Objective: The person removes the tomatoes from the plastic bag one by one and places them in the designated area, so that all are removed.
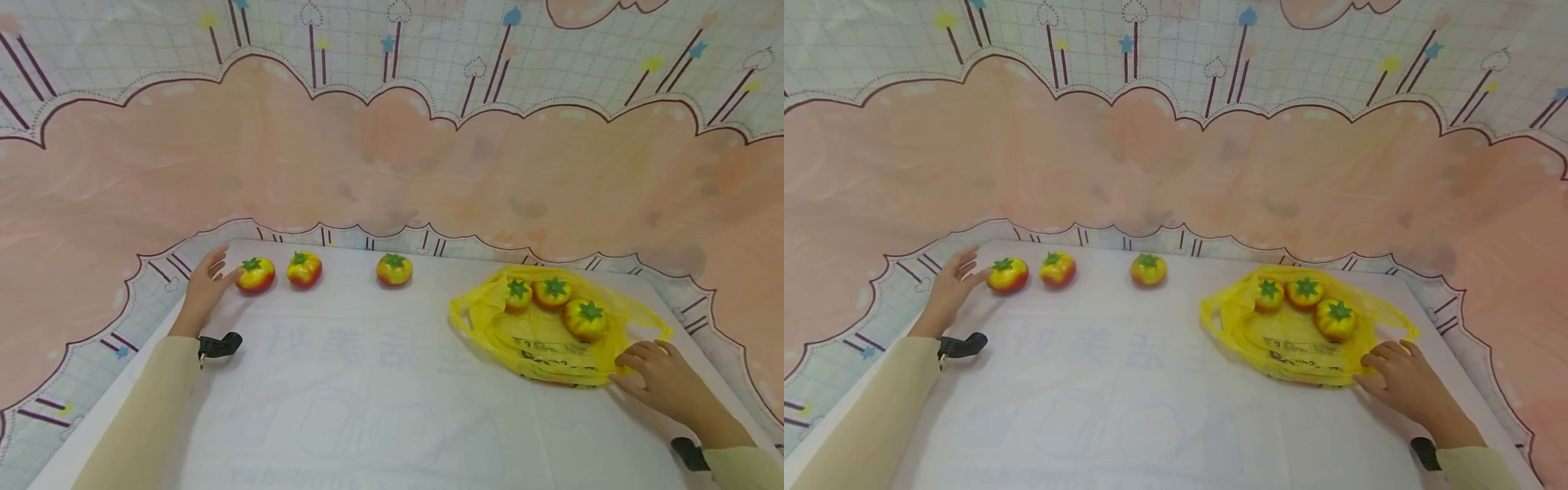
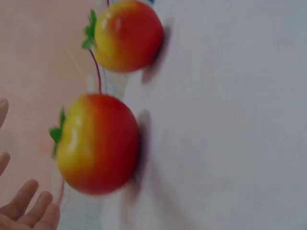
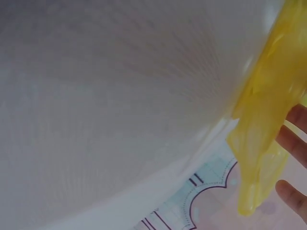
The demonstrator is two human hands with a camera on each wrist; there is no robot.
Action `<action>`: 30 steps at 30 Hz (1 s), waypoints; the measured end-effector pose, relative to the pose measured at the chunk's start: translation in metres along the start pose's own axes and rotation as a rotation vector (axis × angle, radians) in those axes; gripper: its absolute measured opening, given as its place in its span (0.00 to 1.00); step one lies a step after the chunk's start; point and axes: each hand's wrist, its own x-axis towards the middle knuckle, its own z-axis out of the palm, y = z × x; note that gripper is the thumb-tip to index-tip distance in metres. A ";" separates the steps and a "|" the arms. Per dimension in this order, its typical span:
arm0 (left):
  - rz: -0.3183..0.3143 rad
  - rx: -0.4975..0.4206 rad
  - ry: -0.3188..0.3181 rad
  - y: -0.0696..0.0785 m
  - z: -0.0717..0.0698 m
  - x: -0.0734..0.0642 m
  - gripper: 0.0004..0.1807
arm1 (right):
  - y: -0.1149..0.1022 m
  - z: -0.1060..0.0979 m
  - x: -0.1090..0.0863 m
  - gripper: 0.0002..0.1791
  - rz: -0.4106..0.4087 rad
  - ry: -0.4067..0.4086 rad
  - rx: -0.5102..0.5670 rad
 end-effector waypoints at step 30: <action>0.563 -0.205 -0.117 0.157 0.137 -0.006 0.29 | 0.001 0.002 0.004 0.13 -0.014 -0.003 0.017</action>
